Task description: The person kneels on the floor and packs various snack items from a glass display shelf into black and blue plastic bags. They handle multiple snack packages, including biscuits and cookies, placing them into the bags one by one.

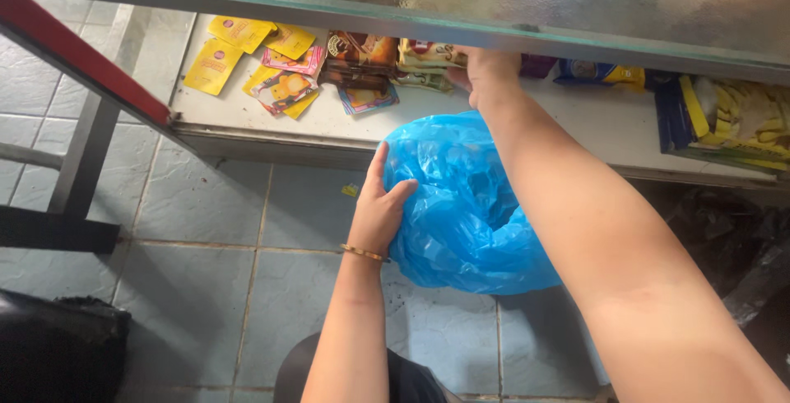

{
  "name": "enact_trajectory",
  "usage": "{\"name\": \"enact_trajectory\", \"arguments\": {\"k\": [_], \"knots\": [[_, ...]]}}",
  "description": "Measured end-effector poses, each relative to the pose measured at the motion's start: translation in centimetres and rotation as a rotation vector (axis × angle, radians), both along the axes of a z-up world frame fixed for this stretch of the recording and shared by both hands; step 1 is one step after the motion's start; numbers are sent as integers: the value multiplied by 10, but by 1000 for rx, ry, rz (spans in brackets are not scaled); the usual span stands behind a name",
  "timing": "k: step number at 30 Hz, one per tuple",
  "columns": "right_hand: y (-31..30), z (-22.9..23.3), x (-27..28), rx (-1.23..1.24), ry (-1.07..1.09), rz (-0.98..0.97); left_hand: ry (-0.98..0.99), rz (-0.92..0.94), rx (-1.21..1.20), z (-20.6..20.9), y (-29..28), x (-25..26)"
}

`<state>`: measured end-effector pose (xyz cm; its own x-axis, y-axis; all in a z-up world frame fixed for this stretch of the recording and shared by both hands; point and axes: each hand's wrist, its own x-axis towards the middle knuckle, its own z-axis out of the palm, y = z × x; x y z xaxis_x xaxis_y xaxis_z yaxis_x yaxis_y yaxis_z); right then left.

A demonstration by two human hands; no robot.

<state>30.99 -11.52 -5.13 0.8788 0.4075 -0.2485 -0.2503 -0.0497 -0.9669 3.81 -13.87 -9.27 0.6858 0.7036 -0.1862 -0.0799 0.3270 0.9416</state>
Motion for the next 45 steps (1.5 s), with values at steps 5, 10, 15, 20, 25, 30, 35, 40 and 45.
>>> {"name": "enact_trajectory", "arguments": {"k": [5, 10, 15, 20, 25, 30, 35, 40, 45], "knots": [[-55, 1, -7, 237, 232, 46, -35, 16, 33, -15, -15, -10], [-190, 21, -52, 488, 524, 418, -116, 0, 47, -33, -15, -20], [-330, 51, -68, 311, 504, 637, -87, -39, 276, -23, -23, -36], [-397, 42, -55, -4, 630, 405, 379, -135, 537, 12, -46, -59], [-349, 2, -76, -106, 789, 252, 232, -271, 670, 42, -76, -65], [-310, -10, -162, -671, 184, 411, -241, -228, 683, 74, -53, -81], [-312, -28, -186, -594, 166, 309, 101, -423, 832, 94, -51, -86], [-310, -91, -181, -585, -234, 310, 780, -550, 1116, 102, -58, -76], [-315, -96, -170, -730, 101, 513, 902, -289, 1092, 98, -18, -72]]}}
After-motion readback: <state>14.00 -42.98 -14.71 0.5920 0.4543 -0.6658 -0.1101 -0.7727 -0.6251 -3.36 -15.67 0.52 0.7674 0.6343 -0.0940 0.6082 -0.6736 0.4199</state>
